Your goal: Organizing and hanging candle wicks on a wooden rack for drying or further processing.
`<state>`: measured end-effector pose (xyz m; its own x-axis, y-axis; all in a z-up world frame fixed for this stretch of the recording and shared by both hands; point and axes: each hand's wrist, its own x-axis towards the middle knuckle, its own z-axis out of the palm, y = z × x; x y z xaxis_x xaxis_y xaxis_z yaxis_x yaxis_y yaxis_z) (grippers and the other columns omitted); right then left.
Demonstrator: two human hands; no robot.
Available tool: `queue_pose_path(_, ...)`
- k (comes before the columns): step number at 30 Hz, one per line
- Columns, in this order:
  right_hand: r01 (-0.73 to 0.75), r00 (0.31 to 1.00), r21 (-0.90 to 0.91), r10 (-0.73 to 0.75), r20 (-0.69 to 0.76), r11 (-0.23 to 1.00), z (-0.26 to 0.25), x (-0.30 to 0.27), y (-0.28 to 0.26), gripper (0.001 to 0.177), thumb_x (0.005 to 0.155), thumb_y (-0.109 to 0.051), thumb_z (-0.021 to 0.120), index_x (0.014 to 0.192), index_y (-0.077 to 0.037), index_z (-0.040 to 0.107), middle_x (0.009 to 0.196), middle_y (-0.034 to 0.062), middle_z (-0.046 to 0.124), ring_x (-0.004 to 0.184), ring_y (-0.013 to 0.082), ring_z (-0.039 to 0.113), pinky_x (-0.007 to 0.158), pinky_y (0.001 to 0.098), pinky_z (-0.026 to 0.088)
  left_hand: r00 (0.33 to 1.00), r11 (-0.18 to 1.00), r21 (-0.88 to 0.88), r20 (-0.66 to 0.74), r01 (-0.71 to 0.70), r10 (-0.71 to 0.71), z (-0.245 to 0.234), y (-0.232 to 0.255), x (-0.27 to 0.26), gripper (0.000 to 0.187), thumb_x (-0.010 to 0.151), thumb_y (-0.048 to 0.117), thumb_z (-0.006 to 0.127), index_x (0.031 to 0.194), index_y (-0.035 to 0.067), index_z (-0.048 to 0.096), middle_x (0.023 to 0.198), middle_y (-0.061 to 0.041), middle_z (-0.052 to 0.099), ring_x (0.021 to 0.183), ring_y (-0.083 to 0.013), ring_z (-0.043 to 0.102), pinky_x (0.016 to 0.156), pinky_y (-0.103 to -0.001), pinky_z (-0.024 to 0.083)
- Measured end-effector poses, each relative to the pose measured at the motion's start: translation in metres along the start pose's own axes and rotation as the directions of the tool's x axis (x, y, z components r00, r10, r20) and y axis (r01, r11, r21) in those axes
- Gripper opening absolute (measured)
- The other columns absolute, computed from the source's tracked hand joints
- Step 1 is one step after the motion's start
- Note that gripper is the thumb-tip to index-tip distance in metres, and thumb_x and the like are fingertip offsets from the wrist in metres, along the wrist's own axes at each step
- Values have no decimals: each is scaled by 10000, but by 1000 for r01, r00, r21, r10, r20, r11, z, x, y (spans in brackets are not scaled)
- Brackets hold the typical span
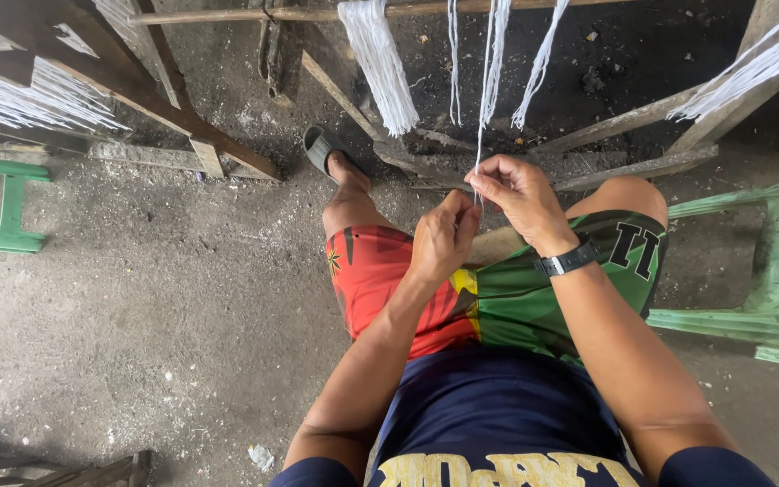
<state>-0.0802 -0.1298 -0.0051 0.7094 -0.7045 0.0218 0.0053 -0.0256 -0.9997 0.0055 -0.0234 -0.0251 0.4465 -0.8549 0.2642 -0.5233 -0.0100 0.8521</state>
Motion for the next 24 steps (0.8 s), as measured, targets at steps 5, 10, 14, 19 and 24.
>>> queue_pose_path(5,-4,1000,-2,4,-14,1000,1,1,3,85,812,-158,636,821,-75,621,634,12,579,547,40,522,439,151,414,997,990,-130,-33,61,-66,6,3,-5,152,842,174,470,723,87,508,502,-48,531,468,-253,532,452,-316,411)
queue_pose_path(10,4,1000,5,-4,-11,1000,0,3,12,99,823,-164,630,822,-67,618,634,21,575,550,51,526,439,156,422,997,967,-244,-26,68,-77,12,1,-10,185,868,192,453,735,84,523,506,-25,556,472,-191,540,458,-285,408)
queue_pose_path(14,-5,1000,2,5,-22,1000,1,-2,6,103,825,-169,624,818,-66,618,624,26,574,539,62,524,434,166,424,997,966,-250,-12,72,-77,11,1,-12,168,868,147,451,752,54,527,509,-55,565,479,-208,545,470,-295,410)
queue_pose_path(19,-28,999,34,29,-36,999,1,-6,15,107,822,-177,613,808,-71,613,618,18,573,541,61,520,440,160,429,994,964,-243,35,111,-106,12,9,-19,190,879,180,457,759,60,542,518,-55,575,502,-210,553,504,-301,430)
queue_pose_path(24,-12,1000,37,13,-23,999,-2,-13,4,115,832,-173,596,795,-65,606,553,37,538,498,78,479,423,174,411,975,952,-218,106,214,-195,18,7,-30,234,902,225,421,814,78,580,566,-85,601,586,-269,594,565,-369,461)
